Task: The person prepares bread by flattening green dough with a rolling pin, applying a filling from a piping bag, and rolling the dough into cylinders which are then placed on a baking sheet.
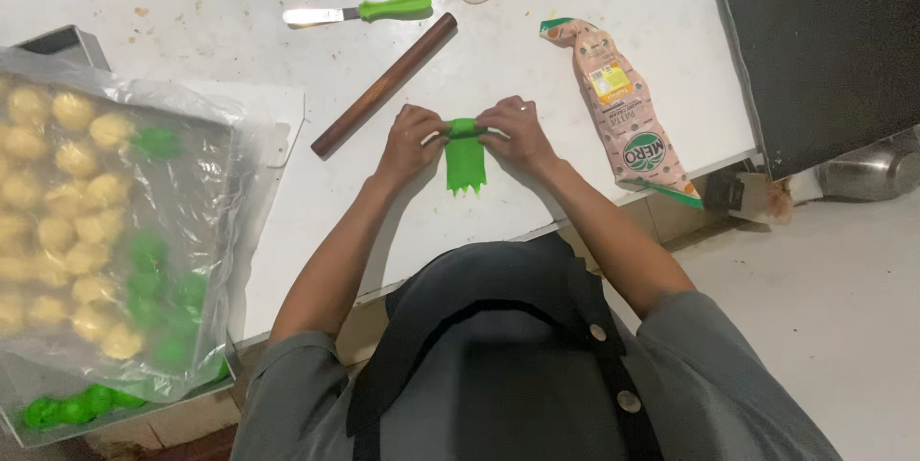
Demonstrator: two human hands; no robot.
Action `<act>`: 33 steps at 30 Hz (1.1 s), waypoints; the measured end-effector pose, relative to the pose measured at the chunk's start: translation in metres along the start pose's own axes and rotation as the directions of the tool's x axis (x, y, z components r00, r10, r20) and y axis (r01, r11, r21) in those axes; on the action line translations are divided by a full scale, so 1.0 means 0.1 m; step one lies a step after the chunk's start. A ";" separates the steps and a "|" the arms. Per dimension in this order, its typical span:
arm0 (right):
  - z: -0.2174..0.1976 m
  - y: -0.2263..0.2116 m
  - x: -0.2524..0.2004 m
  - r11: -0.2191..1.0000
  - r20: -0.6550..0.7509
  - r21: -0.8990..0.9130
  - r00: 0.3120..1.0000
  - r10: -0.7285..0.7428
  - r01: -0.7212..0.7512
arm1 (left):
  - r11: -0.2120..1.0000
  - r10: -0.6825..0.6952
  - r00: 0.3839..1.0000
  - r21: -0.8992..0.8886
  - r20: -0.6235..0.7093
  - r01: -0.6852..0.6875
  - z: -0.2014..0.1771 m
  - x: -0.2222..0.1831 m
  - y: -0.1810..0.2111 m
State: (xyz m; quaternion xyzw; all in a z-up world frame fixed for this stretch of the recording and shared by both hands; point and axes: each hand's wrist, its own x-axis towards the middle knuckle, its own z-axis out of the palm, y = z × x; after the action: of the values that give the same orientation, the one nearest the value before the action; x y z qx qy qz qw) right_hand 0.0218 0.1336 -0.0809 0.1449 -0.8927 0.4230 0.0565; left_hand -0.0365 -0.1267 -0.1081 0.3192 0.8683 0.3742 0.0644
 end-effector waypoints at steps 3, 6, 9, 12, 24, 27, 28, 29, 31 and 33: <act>-0.04 0.37 -0.02 0.997 0.040 0.025 0.997 -0.073 0.072 | 0.993 -0.028 0.999 -0.112 -0.029 0.024 -0.23 0.03 0.14; -0.17 0.05 0.06 0.997 0.030 -0.079 1.000 0.001 0.001 | 0.995 -0.090 0.995 0.040 0.052 0.088 -0.37 0.05 0.32; -0.11 -0.06 -0.02 0.996 0.043 -0.082 0.999 -0.020 0.024 | 0.996 -0.091 0.994 0.029 0.055 0.089 -0.19 -0.01 0.23; 0.02 0.07 -0.26 0.999 0.035 -0.040 0.999 0.004 -0.002 | 0.995 -0.093 0.992 0.054 0.087 0.089 -0.03 -0.17 0.14; 0.16 0.00 -0.49 0.996 0.008 -0.082 0.999 -0.035 0.036 | 1.000 0.021 1.000 0.022 -0.019 -0.020 0.10 -0.40 0.19; 0.11 0.09 -0.52 0.996 -0.066 -0.059 0.995 -0.073 0.069 | 0.992 0.051 0.993 -0.107 -0.103 -0.062 0.03 -0.43 0.14; 0.08 0.00 -0.49 0.996 -0.068 -0.058 0.995 -0.068 0.064 | 0.992 0.051 0.994 -0.108 -0.098 -0.062 -0.01 -0.43 0.21; 0.04 -0.07 -0.46 0.997 -0.011 -0.074 1.000 0.016 -0.017 | 0.999 0.010 0.998 -0.045 -0.063 -0.013 -0.04 -0.40 0.28; 0.02 -0.20 -0.47 0.990 0.043 -0.095 0.993 0.109 -0.105 | 0.999 -0.032 0.999 0.017 -0.025 0.032 -0.05 -0.42 0.37; 0.05 -0.28 -0.50 0.997 0.005 -0.068 1.000 0.025 -0.025 | 1.000 -0.016 1.000 0.007 0.017 0.016 -0.01 -0.44 0.38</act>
State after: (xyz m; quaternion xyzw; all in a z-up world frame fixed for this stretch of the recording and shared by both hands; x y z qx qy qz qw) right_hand 0.0781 0.1239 -0.0749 0.1329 -0.9084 0.3927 0.0535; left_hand 0.0166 -0.1345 -0.0865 0.3157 0.8714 0.3682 0.0737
